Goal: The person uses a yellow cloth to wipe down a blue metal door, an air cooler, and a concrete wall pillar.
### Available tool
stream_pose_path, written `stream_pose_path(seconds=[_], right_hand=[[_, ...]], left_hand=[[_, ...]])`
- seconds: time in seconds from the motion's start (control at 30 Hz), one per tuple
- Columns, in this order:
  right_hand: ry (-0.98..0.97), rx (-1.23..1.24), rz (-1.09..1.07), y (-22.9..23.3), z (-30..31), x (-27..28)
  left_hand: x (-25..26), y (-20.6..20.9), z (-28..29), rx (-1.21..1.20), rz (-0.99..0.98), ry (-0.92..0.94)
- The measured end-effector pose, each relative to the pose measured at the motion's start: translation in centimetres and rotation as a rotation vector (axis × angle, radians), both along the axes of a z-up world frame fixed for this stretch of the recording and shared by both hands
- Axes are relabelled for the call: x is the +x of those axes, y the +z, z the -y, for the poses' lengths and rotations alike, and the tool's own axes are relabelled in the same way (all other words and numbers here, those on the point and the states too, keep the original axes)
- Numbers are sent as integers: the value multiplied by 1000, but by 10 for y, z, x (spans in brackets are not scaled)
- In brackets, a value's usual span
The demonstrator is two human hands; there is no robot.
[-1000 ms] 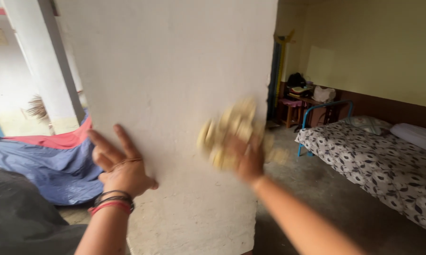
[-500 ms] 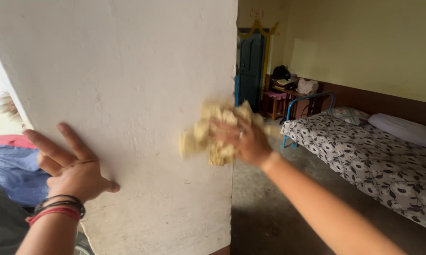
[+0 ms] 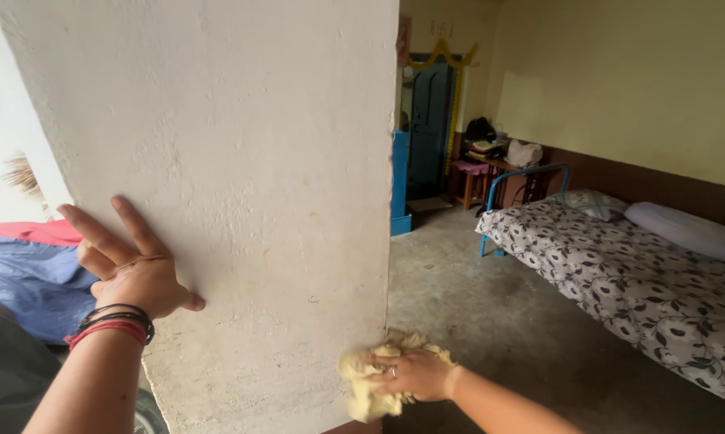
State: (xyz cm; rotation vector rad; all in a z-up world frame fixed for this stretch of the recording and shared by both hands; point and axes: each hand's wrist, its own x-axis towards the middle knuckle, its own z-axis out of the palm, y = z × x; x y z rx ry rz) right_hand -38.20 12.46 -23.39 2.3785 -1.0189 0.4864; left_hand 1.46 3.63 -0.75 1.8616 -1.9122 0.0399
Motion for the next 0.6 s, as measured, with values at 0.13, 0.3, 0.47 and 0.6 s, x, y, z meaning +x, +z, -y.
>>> stream_pose_path(seconds=[0.13,0.3,0.47,0.6], right_hand=[[-15,209,-175,83,-10,10],[159,-446,264,261,15,41],[-40,-639,804,330,52,122],[18,-539,674,242,92,170]], left_hand=[[-1,-7,6,-24,-8,10],[-3,-7,12,3,-15,44],[-2,1,5,30,-11,6],[-1,-1,8,30,-19,-29]])
